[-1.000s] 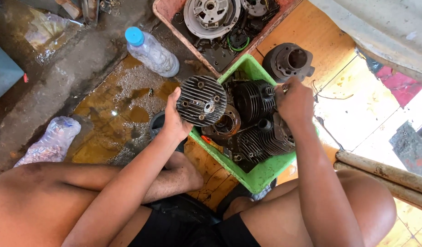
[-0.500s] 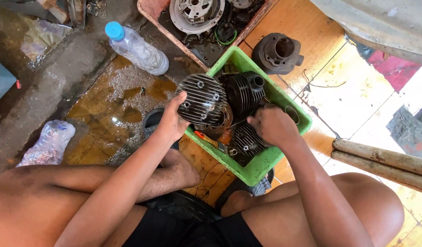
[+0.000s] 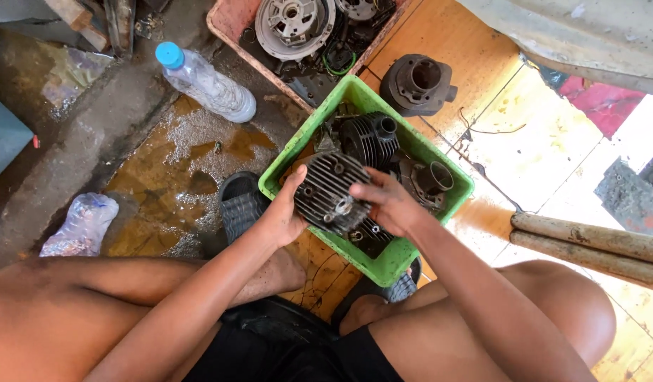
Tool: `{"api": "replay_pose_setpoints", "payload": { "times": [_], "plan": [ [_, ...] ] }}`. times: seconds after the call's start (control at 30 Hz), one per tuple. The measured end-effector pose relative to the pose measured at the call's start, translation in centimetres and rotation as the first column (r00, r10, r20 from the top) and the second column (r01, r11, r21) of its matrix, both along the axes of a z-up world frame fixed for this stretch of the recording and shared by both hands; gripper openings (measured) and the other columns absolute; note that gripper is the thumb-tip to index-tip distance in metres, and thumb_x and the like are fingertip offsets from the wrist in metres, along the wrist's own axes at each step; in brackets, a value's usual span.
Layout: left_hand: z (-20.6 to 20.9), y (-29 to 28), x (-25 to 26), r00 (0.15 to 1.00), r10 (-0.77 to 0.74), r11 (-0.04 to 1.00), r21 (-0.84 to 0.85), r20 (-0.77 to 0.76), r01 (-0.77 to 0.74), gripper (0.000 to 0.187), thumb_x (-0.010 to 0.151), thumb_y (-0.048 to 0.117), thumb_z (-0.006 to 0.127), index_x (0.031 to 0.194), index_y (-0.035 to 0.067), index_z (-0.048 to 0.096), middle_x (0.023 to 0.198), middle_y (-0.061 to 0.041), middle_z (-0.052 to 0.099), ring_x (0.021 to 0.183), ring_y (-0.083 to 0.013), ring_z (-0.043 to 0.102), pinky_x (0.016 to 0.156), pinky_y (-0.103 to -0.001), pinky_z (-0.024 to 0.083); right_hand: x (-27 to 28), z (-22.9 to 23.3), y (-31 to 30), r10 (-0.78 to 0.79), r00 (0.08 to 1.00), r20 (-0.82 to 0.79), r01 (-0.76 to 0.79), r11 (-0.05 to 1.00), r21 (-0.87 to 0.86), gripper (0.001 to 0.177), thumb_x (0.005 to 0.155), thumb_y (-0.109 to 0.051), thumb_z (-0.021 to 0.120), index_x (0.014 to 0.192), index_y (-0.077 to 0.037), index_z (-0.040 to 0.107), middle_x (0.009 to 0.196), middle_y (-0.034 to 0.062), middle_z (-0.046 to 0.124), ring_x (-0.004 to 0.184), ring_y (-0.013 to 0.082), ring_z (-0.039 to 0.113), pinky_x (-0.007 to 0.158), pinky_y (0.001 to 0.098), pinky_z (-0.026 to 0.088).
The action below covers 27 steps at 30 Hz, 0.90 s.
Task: The person scrubs various engine components, including a circular metal part and a cylinder head, using a brush and a screwdriver. The parts are handled over a green plastic bin, and the person occasionally moves items between bins.
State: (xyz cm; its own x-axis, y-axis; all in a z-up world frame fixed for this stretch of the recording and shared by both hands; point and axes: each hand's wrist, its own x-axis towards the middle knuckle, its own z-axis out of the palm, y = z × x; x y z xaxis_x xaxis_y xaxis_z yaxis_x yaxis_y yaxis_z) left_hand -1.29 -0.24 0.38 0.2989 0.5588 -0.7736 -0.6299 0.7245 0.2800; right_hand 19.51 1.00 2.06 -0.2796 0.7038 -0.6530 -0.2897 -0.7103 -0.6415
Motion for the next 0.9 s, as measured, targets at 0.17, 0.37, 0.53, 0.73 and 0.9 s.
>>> {"api": "replay_pose_setpoints", "payload": {
  "times": [0.17, 0.37, 0.53, 0.73, 0.9],
  "plan": [
    [1.8, 0.9, 0.4, 0.975, -0.197, 0.978, 0.048, -0.102, 0.203, 0.102, 0.085, 0.066, 0.068, 0.156, 0.004, 0.029, 0.152, -0.031, 0.043, 0.132, -0.0413, 0.056, 0.109, -0.053, 0.049, -0.7, 2.6, -1.5, -0.149, 0.989, 0.026, 0.147, 0.987, 0.061, 0.06, 0.077, -0.013, 0.087, 0.127, 0.008, 0.061, 0.103, 0.0164, 0.061, 0.093, 0.0318, 0.067, 0.078, 0.0521, 0.062],
    [5.1, 3.9, 2.4, 0.806, -0.428, 0.839, 0.152, -0.409, 0.523, 0.091, 0.094, 0.069, 0.052, 0.15, -0.002, 0.04, 0.149, -0.025, 0.036, 0.116, -0.0358, 0.059, 0.097, -0.045, 0.059, 1.8, 6.1, 1.0, -0.28, 0.943, 0.182, 0.247, 0.951, 0.185, 0.047, 0.071, -0.009, 0.091, 0.111, 0.002, 0.07, 0.089, 0.0122, 0.065, 0.083, 0.0276, 0.071, 0.073, 0.0456, 0.065],
    [1.2, 6.4, 5.7, 0.376, -0.342, 0.549, 0.141, -0.862, 0.824, 0.066, 0.102, 0.069, 0.04, 0.123, 0.016, 0.072, 0.114, -0.008, 0.07, 0.117, -0.0298, 0.067, 0.102, -0.046, 0.054, 4.7, 9.5, 3.6, -0.243, 0.797, 0.554, 0.13, 0.963, 0.235, 0.057, 0.07, -0.021, 0.095, 0.116, 0.001, 0.068, 0.092, 0.0154, 0.067, 0.087, 0.0263, 0.068, 0.076, 0.0445, 0.061],
    [-1.3, 2.7, 14.7, 0.203, 0.124, 0.165, 0.222, -0.971, 0.961, 0.056, 0.079, 0.031, 0.073, 0.128, 0.009, 0.06, 0.118, -0.017, 0.061, 0.117, -0.0407, 0.06, 0.09, -0.055, 0.055, 11.8, 7.9, 5.3, -0.471, 0.581, 0.664, 0.277, 0.882, 0.382, 0.058, 0.078, -0.035, 0.103, 0.107, -0.003, 0.065, 0.081, 0.0085, 0.065, 0.073, 0.0193, 0.072, 0.062, 0.037, 0.066],
    [-4.2, -0.7, 17.8, 0.692, -0.321, 0.93, -0.079, -0.647, 0.358, 0.094, 0.088, 0.036, 0.078, 0.155, 0.003, 0.022, 0.151, -0.03, 0.017, 0.143, -0.0448, 0.032, 0.111, -0.058, 0.044, 13.0, 7.7, 4.5, -0.629, 0.536, 0.563, 0.496, 0.774, 0.393, 0.047, 0.084, -0.029, 0.097, 0.101, -0.002, 0.063, 0.078, 0.0053, 0.064, 0.069, 0.0165, 0.073, 0.063, 0.03, 0.068]
  ]
}}
